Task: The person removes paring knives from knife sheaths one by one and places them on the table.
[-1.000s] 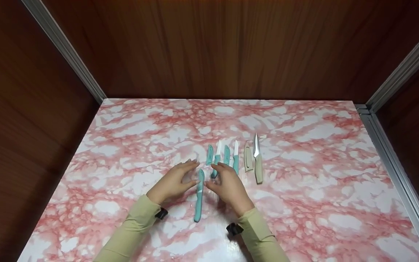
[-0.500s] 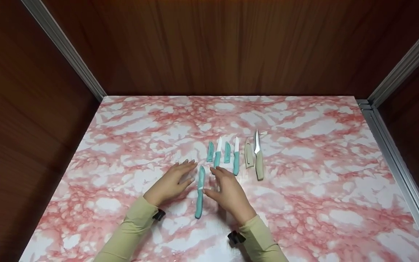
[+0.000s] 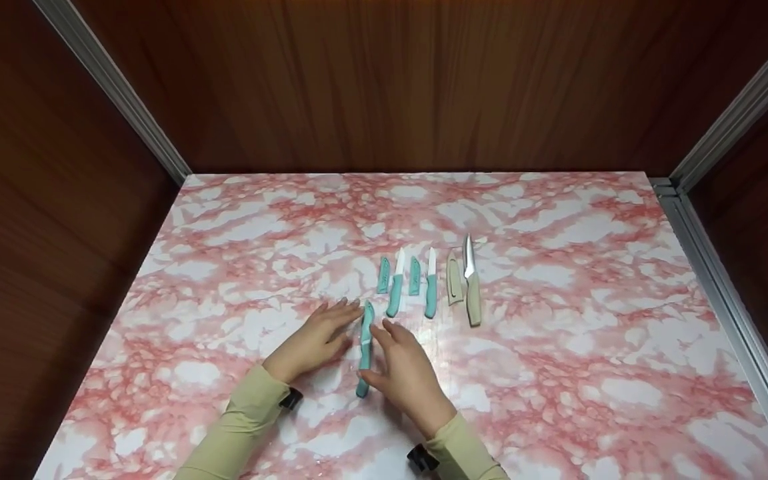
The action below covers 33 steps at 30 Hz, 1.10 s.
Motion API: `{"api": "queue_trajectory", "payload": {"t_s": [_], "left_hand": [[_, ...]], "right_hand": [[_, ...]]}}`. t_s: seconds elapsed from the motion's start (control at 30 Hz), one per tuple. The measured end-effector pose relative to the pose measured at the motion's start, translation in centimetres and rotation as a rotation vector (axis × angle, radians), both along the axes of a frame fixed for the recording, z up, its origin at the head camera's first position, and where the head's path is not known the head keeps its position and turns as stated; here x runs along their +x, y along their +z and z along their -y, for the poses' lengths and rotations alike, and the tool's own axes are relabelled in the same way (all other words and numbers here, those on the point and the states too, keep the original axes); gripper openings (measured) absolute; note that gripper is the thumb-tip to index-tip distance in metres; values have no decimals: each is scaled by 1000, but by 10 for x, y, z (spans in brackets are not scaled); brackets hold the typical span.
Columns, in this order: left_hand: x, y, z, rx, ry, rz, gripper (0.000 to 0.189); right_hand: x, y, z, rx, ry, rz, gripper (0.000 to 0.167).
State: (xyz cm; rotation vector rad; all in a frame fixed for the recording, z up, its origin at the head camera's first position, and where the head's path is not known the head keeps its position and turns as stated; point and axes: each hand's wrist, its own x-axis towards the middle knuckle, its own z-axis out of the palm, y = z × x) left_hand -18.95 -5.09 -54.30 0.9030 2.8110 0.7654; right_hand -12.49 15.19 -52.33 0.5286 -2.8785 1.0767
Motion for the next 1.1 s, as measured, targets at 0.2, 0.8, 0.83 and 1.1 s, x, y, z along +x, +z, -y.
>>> {"api": "queue_trajectory", "payload": {"t_s": [0.2, 0.8, 0.83, 1.1], "left_hand": [[2, -1, -1, -15, -12, 2, 46], [4, -3, -3, -3, -28, 23, 41], [4, -4, -4, -5, -27, 23, 41], [5, -4, -4, -14, -34, 36, 39]], "right_hand": [[8, -4, 10, 24, 5, -23, 75], [8, -12, 12, -163, -26, 72, 80], [8, -13, 12, -177, -24, 80, 80], [8, -19, 12, -272, -63, 155, 81]]}}
